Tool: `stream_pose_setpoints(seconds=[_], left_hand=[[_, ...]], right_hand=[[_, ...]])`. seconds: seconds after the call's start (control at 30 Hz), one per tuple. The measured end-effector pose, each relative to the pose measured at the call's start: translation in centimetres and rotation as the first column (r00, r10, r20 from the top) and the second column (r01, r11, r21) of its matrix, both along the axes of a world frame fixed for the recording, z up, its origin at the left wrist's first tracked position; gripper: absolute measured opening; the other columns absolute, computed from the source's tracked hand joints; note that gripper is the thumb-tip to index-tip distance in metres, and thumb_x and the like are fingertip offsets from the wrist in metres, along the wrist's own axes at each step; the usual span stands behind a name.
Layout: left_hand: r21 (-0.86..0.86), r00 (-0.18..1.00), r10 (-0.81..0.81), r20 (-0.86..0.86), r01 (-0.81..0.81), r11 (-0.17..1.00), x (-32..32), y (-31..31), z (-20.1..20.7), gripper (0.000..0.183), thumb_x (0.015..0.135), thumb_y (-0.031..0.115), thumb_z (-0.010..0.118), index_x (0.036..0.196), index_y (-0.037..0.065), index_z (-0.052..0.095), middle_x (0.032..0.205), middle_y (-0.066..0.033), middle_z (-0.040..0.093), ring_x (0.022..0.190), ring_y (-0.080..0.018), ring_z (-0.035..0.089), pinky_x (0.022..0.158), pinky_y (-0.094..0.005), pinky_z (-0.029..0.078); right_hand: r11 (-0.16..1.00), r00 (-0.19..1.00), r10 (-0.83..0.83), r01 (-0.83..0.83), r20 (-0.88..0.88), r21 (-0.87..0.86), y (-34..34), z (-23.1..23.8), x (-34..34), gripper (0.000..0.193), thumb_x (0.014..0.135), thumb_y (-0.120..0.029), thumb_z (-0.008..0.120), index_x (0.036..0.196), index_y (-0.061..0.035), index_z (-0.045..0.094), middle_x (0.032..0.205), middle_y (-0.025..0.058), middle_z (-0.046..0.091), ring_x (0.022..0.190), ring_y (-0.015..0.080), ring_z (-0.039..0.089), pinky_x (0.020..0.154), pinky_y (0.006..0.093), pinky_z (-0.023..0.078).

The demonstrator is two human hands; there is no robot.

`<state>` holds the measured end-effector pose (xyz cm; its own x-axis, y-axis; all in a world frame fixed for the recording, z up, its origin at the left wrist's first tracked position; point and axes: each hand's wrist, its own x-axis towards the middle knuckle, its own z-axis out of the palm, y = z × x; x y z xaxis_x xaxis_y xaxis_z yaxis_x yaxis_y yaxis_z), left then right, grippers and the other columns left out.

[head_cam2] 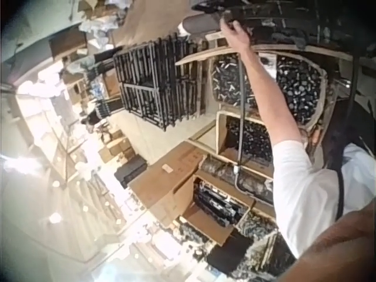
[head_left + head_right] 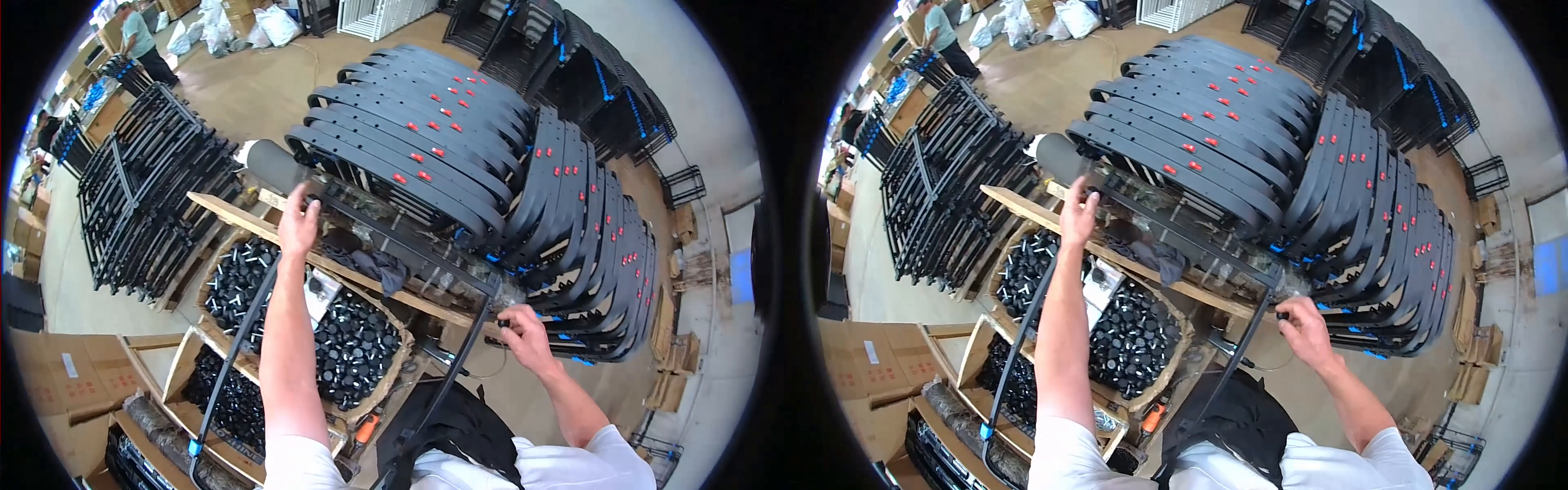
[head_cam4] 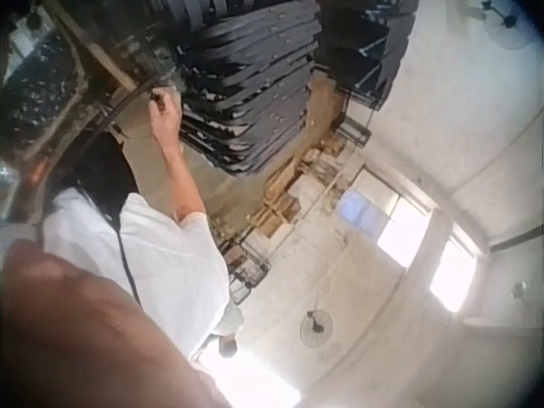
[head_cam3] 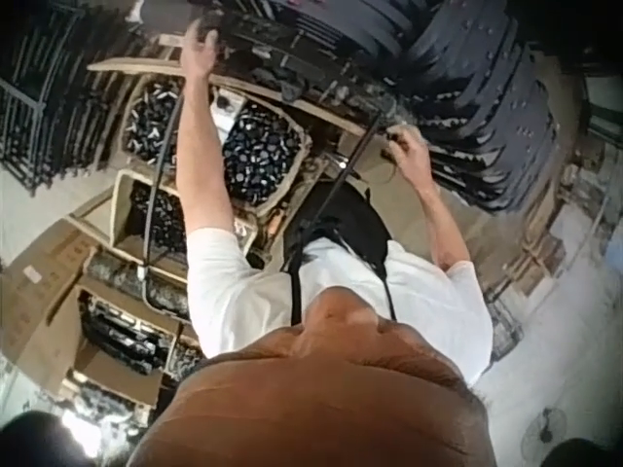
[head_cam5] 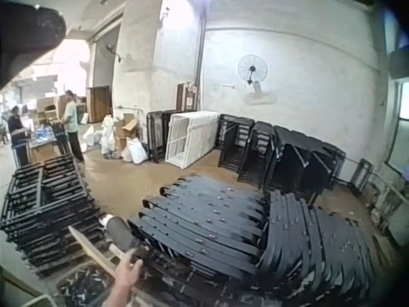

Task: Organizing and assembling metal furniture components in an industrial manufacturing setting.

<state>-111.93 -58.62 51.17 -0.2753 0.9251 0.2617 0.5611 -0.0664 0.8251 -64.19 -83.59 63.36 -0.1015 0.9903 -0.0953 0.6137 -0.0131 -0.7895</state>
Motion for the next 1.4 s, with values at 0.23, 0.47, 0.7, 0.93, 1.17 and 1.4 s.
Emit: stream_pose_setpoints(seconds=[0.23,0.47,0.7,0.93,1.17,1.4], left_hand=[[-0.125,0.975,-0.114,0.192,0.139,0.982,0.9,0.2,0.4,0.031,0.109,0.010,0.051,0.136,0.009,0.067,0.130,-0.0081,0.069,0.118,-0.0205,0.064,0.108,-0.0336,0.047],[0.040,0.997,-0.055,0.050,0.053,0.998,-0.2,0.2,-0.5,0.029,0.112,0.013,0.051,0.135,0.009,0.067,0.128,-0.0105,0.070,0.123,-0.0228,0.065,0.109,-0.0344,0.047],[-0.121,0.998,0.043,0.054,-0.036,0.992,0.7,0.2,0.6,0.032,0.100,0.029,0.076,0.128,0.014,0.074,0.117,-0.0067,0.064,0.100,-0.0175,0.066,0.096,-0.0349,0.054],[-0.076,0.957,0.030,0.289,-0.008,0.997,-0.3,0.2,-0.3,0.033,0.099,0.025,0.076,0.131,0.015,0.074,0.118,-0.0067,0.064,0.100,-0.0191,0.066,0.096,-0.0356,0.055],[-0.089,0.996,-0.005,0.087,0.013,0.996,-0.5,-0.1,0.1,0.034,0.100,0.027,0.072,0.134,0.022,0.073,0.115,-0.0064,0.075,0.107,-0.0221,0.072,0.100,-0.0368,0.054],[-0.204,0.975,0.035,0.218,0.011,0.979,-0.7,0.0,-0.3,0.029,0.101,0.032,0.072,0.128,0.022,0.076,0.126,-0.0074,0.071,0.108,-0.0233,0.073,0.099,-0.0377,0.055]], right_hand=[[0.995,0.981,-0.020,0.001,0.194,0.097,1.8,-1.5,1.7,0.031,0.094,-0.003,0.067,0.124,-0.0018,0.066,0.116,0.0121,0.062,0.089,0.0216,0.066,0.078,0.0355,0.058],[0.973,0.923,0.190,-0.222,0.335,0.060,4.0,-1.3,0.0,0.029,0.092,0.001,0.065,0.121,-0.0016,0.066,0.120,0.0160,0.063,0.102,0.0366,0.068,0.085,0.0439,0.058],[0.981,0.797,0.157,-0.193,0.584,0.001,4.7,-1.4,-0.6,0.031,0.099,-0.023,0.070,0.123,-0.0041,0.067,0.112,0.0198,0.072,0.098,0.0417,0.072,0.083,0.0484,0.058],[0.994,0.733,0.113,-0.081,0.671,-0.079,5.8,-1.4,-2.1,0.030,0.107,-0.034,0.061,0.118,-0.0067,0.064,0.086,0.0231,0.076,0.085,0.0463,0.074,0.077,0.0560,0.057],[0.973,0.727,0.211,-0.093,0.654,-0.210,6.3,0.4,-2.6,0.044,0.105,-0.041,0.061,0.125,-0.0022,0.053,0.092,0.0311,0.073,0.093,0.0504,0.072,0.085,0.0585,0.055],[0.933,0.653,0.342,-0.152,0.675,-0.326,6.5,0.2,-1.5,0.049,0.102,-0.043,0.062,0.119,0.0021,0.056,0.088,0.0314,0.072,0.091,0.0512,0.071,0.086,0.0577,0.055]])
